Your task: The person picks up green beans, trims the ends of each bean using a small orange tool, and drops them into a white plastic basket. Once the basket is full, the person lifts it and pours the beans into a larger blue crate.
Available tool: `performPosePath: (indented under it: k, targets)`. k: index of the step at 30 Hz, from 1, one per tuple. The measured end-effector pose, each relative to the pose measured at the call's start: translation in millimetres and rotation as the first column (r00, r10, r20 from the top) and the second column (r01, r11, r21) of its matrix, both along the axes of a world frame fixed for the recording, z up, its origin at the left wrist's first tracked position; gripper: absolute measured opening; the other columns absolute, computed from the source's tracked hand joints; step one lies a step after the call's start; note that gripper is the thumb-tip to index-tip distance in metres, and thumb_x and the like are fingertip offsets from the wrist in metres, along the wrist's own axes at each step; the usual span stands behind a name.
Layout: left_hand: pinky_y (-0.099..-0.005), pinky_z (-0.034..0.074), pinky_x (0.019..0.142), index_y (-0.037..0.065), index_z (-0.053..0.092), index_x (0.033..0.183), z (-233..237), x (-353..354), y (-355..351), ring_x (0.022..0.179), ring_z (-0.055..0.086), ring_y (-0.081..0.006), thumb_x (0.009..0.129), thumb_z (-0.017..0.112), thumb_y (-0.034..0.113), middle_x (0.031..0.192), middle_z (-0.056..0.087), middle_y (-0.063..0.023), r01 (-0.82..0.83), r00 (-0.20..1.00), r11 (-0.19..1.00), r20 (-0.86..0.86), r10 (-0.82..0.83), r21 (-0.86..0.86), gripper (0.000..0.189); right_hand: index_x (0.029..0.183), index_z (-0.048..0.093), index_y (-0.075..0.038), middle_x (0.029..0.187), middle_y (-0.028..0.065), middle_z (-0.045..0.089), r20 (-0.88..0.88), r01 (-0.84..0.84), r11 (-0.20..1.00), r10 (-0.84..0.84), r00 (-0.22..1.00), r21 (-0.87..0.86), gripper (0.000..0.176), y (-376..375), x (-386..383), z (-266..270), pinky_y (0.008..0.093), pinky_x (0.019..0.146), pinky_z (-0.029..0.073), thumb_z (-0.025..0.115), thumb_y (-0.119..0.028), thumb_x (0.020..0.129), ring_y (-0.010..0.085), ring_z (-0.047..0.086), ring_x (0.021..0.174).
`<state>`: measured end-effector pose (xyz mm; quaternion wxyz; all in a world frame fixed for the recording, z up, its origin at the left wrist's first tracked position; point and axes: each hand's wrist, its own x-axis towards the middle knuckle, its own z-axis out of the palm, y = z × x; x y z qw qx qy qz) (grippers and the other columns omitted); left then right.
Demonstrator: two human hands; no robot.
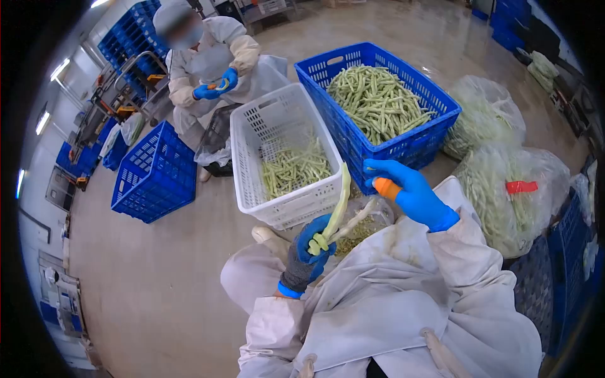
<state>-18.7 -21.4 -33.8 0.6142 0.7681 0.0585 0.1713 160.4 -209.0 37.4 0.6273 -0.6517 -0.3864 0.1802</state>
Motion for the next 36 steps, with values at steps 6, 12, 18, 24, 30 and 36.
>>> performPosePath:
  k: [6,12,18,24,30,36]
  targets:
    - [-0.0410,0.044,0.082,0.004,0.059,0.111,21,1,1,0.091,0.058,-0.0308,0.066,0.071,0.006,0.099,0.063,-0.0118,-0.192,0.935,0.841,0.355,0.001,0.506,0.047,0.122,0.051,-0.002,0.108,0.0089,0.059,-0.023,-0.052,0.998,0.054,0.998,0.047,0.033,3,-8,6,0.0279,0.085,0.045,0.052,-0.005,0.090,0.0144,0.056,0.096]
    - [-0.0460,0.042,0.086,0.005,0.059,0.112,30,2,3,0.087,0.059,-0.0275,0.064,0.069,0.021,0.095,0.063,-0.0083,-0.288,0.888,0.656,0.451,-0.090,0.698,0.051,0.120,0.053,-0.003,0.107,0.0075,0.059,0.027,0.019,1.000,-0.019,0.999,-0.017,0.032,-12,-5,-7,0.0280,0.085,0.045,0.052,-0.002,0.089,0.0150,0.057,0.096]
    - [-0.0463,0.042,0.086,0.003,0.057,0.111,27,-4,4,0.087,0.058,-0.0288,0.062,0.070,0.020,0.092,0.061,-0.0090,-0.261,0.918,0.595,0.385,-0.091,0.760,0.054,0.119,0.055,-0.004,0.108,0.0074,0.059,-0.055,0.069,0.994,-0.073,0.996,-0.081,0.032,-24,-4,-22,0.0287,0.085,0.045,0.053,-0.001,0.087,0.0165,0.057,0.096]
    - [-0.0421,0.044,0.087,0.001,0.048,0.120,28,1,-16,0.090,0.058,-0.0245,0.075,0.067,0.013,0.096,0.061,-0.0076,-0.255,0.931,0.967,0.271,0.246,-0.002,0.051,0.117,0.054,-0.004,0.110,0.0129,0.057,0.783,0.351,0.826,0.163,0.601,-0.441,0.033,-42,-5,-45,0.0328,0.082,0.046,0.059,-0.008,0.085,0.0241,0.058,0.094]
    - [-0.0378,0.041,0.099,0.013,0.036,0.135,5,11,-7,0.089,0.058,-0.0144,0.090,0.049,0.006,0.106,0.061,-0.0033,0.151,0.958,0.274,0.209,0.194,-0.950,0.047,0.117,0.054,-0.003,0.107,0.0126,0.057,0.204,0.064,0.959,-0.007,0.979,-0.278,0.033,-22,-27,-28,0.0330,0.077,0.047,0.060,-0.011,0.085,0.0238,0.058,0.092]
    - [-0.0375,0.042,0.097,0.013,0.037,0.134,1,14,-12,0.089,0.059,-0.0144,0.090,0.050,0.006,0.105,0.061,-0.0039,0.150,0.962,0.243,0.198,0.188,-0.958,0.046,0.116,0.055,-0.004,0.101,0.0122,0.058,0.212,-0.062,0.989,0.090,0.973,-0.135,0.031,-12,-48,-16,0.0339,0.074,0.047,0.058,-0.008,0.085,0.0229,0.058,0.088]
